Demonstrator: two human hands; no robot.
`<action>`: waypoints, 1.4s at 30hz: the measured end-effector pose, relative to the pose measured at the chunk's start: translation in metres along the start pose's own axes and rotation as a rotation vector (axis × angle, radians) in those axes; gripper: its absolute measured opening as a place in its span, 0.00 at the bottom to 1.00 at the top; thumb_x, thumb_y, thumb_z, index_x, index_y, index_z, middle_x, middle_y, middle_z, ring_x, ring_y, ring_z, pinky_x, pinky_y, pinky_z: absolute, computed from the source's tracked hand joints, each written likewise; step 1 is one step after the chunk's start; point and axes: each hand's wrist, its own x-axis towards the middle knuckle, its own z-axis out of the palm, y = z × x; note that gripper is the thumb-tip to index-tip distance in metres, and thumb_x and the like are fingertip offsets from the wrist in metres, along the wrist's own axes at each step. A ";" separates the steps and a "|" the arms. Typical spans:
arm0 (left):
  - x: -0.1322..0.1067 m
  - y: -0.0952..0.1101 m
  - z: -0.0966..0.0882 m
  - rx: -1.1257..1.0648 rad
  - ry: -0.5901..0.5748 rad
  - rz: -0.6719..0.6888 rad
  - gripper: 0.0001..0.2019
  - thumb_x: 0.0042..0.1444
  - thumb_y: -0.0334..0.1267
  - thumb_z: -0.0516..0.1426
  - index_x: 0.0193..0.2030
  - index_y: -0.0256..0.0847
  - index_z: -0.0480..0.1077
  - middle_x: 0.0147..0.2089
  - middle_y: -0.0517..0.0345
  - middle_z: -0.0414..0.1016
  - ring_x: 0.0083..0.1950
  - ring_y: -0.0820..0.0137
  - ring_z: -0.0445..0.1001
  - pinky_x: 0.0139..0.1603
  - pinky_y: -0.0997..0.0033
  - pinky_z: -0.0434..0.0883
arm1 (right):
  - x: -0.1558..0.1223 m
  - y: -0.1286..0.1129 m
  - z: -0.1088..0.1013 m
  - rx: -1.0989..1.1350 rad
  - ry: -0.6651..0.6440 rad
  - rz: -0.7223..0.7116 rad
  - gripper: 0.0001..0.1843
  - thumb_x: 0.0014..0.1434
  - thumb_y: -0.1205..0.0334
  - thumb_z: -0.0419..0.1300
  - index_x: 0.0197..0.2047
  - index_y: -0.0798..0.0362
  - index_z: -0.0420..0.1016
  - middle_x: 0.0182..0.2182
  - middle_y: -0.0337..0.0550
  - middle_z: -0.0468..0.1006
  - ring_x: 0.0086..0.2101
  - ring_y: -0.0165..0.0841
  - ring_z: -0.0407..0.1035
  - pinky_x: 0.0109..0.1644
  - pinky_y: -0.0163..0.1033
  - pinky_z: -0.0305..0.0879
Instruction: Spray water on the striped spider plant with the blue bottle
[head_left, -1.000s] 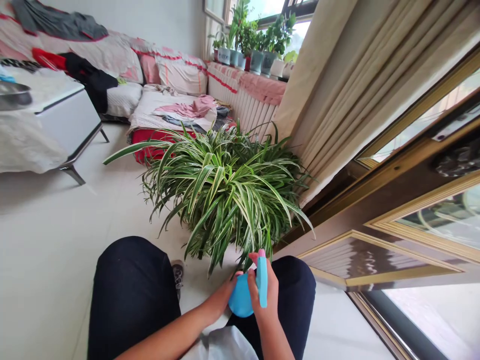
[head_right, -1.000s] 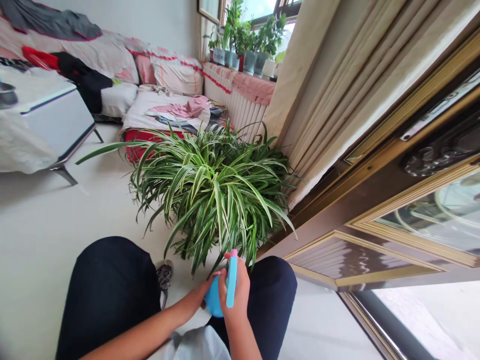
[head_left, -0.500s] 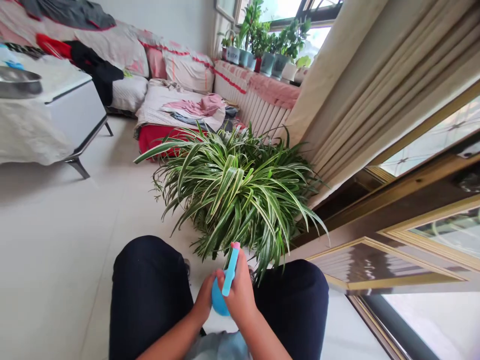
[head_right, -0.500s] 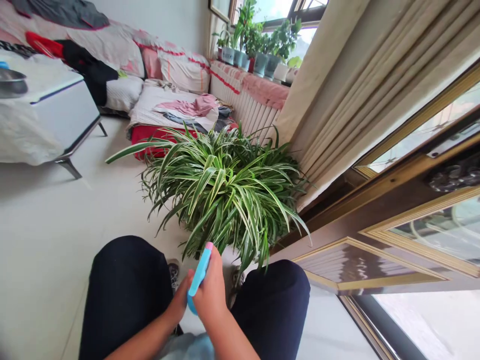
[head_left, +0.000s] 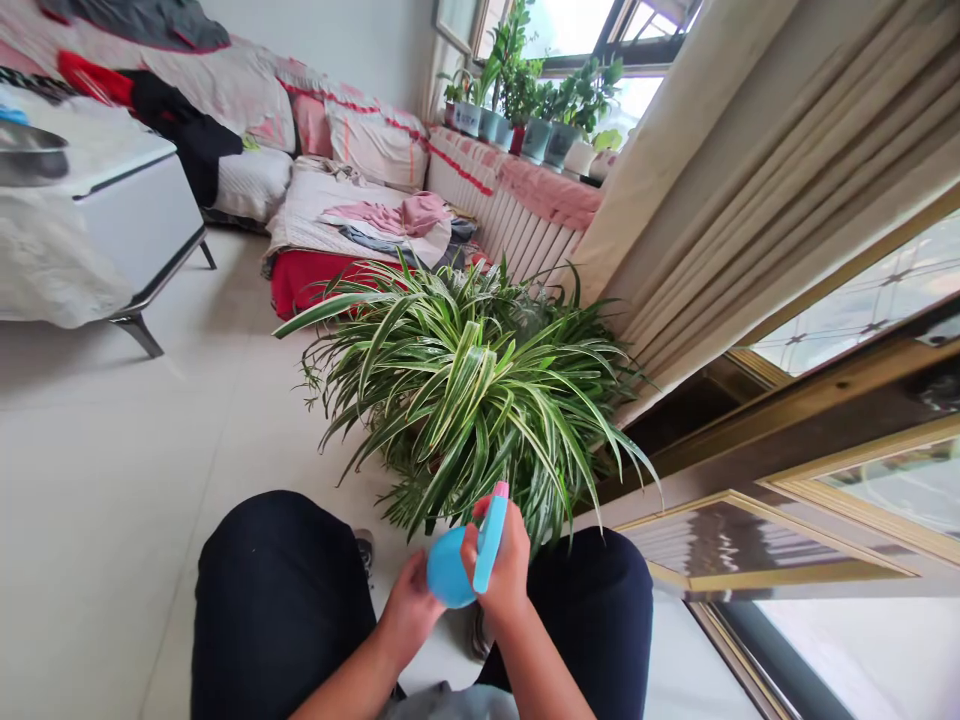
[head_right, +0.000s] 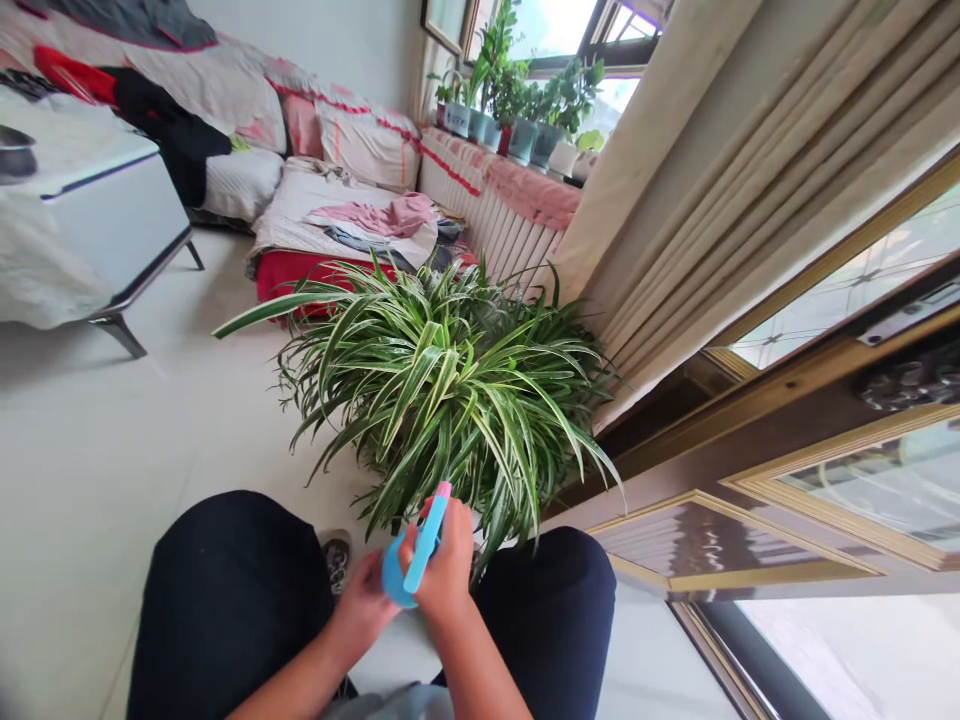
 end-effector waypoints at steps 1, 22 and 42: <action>0.000 0.001 0.002 -0.062 -0.042 -0.022 0.27 0.50 0.67 0.49 0.40 0.48 0.73 0.43 0.57 0.82 0.54 0.57 0.76 0.57 0.54 0.70 | 0.004 0.004 -0.002 0.008 -0.009 0.025 0.08 0.53 0.61 0.56 0.38 0.50 0.67 0.29 0.41 0.72 0.29 0.36 0.69 0.34 0.43 0.69; 0.003 -0.002 0.000 -0.401 -0.305 0.191 0.16 0.49 0.54 0.63 0.44 0.54 0.77 0.51 0.68 0.80 0.60 0.67 0.73 0.58 0.73 0.70 | 0.039 -0.020 0.015 0.152 -0.045 0.105 0.10 0.53 0.59 0.58 0.38 0.52 0.69 0.30 0.38 0.73 0.28 0.31 0.70 0.33 0.38 0.68; -0.067 0.144 0.072 0.926 -0.487 0.668 0.38 0.43 0.36 0.62 0.62 0.49 0.55 0.59 0.53 0.68 0.55 0.58 0.72 0.60 0.52 0.69 | -0.016 -0.054 -0.042 0.207 -0.347 -0.041 0.33 0.61 0.56 0.58 0.66 0.48 0.49 0.62 0.56 0.47 0.60 0.47 0.55 0.58 0.55 0.63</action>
